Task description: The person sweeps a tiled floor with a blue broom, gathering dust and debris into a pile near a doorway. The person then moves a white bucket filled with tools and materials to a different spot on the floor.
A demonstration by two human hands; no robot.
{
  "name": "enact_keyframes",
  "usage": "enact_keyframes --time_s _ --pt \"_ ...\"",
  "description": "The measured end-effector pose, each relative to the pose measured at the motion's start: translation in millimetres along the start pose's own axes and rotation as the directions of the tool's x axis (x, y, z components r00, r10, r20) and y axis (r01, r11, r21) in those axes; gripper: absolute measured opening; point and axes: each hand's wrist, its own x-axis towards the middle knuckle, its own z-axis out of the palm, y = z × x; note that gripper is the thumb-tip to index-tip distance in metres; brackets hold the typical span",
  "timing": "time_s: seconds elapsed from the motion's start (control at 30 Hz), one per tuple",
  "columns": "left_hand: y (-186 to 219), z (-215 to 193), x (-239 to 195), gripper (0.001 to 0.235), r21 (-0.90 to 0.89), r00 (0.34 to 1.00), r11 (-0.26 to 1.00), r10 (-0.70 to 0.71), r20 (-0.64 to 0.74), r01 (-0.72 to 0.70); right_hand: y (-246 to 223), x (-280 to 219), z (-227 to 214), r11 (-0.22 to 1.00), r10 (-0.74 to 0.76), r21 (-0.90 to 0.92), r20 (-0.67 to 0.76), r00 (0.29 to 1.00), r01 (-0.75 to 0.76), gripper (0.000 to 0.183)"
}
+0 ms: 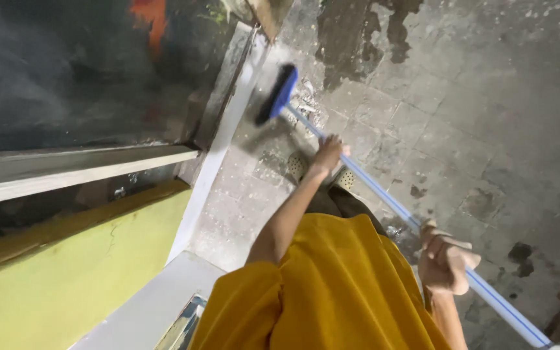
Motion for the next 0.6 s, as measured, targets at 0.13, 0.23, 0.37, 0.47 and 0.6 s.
enact_keyframes --time_s 0.13,0.23,0.37,0.47,0.6 --pt "5.2 48.5 2.2 0.029 -0.206 0.995 0.979 -0.014 -0.099 -0.007 -10.9 14.2 13.1 0.997 -0.007 -0.081 0.137 0.991 0.018 0.042" --pt "-15.7 78.4 23.7 0.022 -0.165 0.986 0.986 -0.054 -0.158 0.027 -11.9 32.2 23.7 0.995 0.021 -0.104 0.184 0.983 -0.002 0.039" --pt "-27.8 42.6 38.8 0.025 -0.075 0.963 0.989 -0.14 -0.229 0.126 3.3 48.9 30.2 0.997 -0.005 -0.075 0.235 0.972 0.024 0.039" --pt "-14.9 -23.8 29.0 0.051 -0.182 0.901 0.966 -0.242 -0.362 0.186 23.6 57.9 28.3 0.999 -0.041 0.016 0.209 0.977 0.039 0.041" --pt "-14.1 -58.6 10.6 0.066 -0.205 0.774 0.959 -0.281 -0.568 0.198 76.2 89.3 44.4 0.987 -0.15 0.076 0.182 0.972 0.139 0.038"
